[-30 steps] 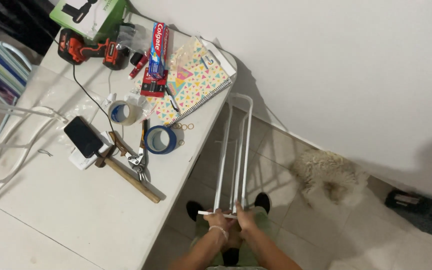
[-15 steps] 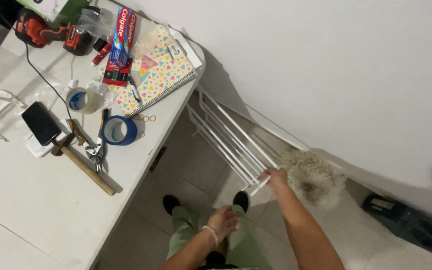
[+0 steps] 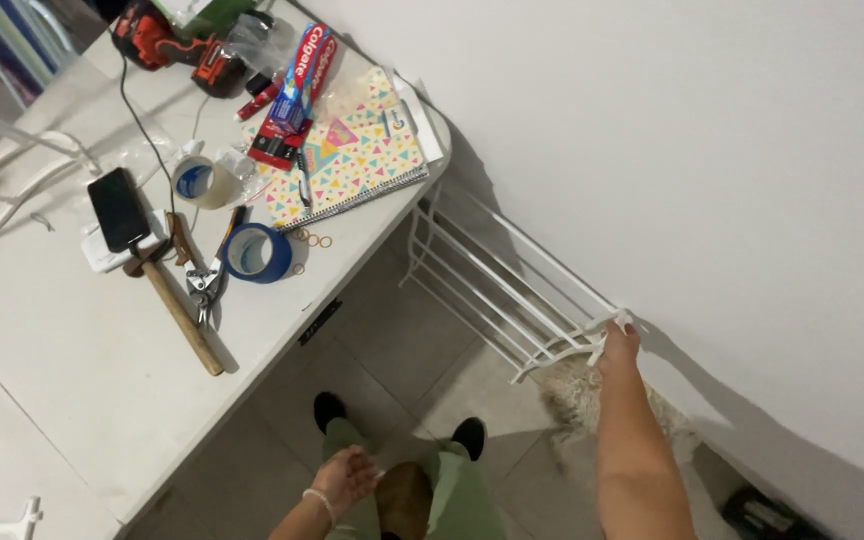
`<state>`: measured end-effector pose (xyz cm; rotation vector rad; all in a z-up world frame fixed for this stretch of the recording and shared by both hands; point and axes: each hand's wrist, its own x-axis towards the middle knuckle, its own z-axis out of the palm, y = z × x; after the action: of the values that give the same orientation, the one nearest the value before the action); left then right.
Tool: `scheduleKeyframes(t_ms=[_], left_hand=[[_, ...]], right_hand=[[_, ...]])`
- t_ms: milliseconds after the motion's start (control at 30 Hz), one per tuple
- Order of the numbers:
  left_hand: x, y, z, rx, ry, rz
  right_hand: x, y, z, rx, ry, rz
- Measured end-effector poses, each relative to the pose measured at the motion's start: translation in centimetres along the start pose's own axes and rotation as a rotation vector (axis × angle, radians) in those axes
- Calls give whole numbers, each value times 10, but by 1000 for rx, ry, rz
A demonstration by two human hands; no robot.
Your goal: Assembling a white plastic shoe rack by connecting side frame pieces to vertical support poles on a table.
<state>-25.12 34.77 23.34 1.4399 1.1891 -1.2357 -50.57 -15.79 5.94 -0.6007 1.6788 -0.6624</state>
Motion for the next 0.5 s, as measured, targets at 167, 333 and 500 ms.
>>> scheduleKeyframes(t_ms=[167,333,500], left_hand=[[14,-8,-11,20,-14,62],[40,-16,-20,45,-85,42],[43,8,-43,-16,-182,85]], right_hand=[[-46,-30,0,-197,74,108],[-117,-26,3,-405,145,-98],[-151,51,16,-706,-15,-566]])
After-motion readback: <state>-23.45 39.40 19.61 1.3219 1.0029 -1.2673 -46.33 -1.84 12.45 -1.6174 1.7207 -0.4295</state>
